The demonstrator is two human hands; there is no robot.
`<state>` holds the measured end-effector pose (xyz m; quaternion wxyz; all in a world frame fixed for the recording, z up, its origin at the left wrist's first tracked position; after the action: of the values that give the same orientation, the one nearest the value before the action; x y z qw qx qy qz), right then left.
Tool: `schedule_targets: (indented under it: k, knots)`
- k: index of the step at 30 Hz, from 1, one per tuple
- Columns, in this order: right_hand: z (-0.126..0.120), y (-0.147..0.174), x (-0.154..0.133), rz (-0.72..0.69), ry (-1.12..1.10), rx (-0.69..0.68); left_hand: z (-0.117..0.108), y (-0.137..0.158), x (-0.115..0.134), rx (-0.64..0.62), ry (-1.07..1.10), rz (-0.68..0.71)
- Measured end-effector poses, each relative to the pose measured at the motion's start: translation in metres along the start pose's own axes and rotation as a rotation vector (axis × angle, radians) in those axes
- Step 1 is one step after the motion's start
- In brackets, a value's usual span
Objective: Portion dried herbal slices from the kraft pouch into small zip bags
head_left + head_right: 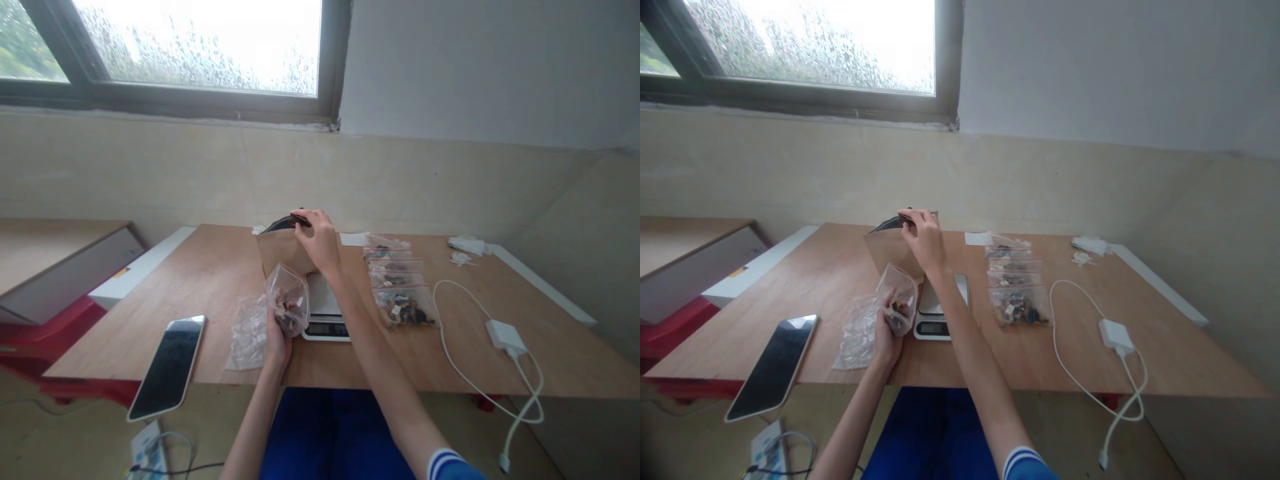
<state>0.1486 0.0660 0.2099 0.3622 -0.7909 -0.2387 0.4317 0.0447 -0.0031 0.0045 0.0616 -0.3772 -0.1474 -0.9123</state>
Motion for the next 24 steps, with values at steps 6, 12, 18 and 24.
schedule_targets:
  k: [6, 12, 18, 24]
  knots:
    - [-0.002, 0.000, -0.003, -0.021, 0.014, -0.068, 0.001, 0.001, -0.002, -0.034, 0.021, -0.028]
    - [0.005, 0.001, -0.008, -0.012, 0.131, -0.313, -0.001, -0.001, -0.003, -0.019, 0.001, -0.021]
    - [0.015, 0.004, -0.005, 0.012, 0.291, -0.412, -0.002, -0.003, -0.003, -0.028, -0.034, 0.015]
    - [0.008, 0.011, -0.016, -0.031, 0.183, -0.277, -0.001, -0.002, -0.002, -0.033, -0.045, -0.002]
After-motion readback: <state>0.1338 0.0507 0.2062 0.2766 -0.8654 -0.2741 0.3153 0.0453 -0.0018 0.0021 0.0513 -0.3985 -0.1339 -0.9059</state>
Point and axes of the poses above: each hand's wrist, its own y-axis away from the middle knuckle, its own z-axis out of the palm, x = y × z, the point moved 6 cm from there along -y, towards the middle knuckle, and after that the axes turned 5 degrees about -y, right-handed, at the moved point
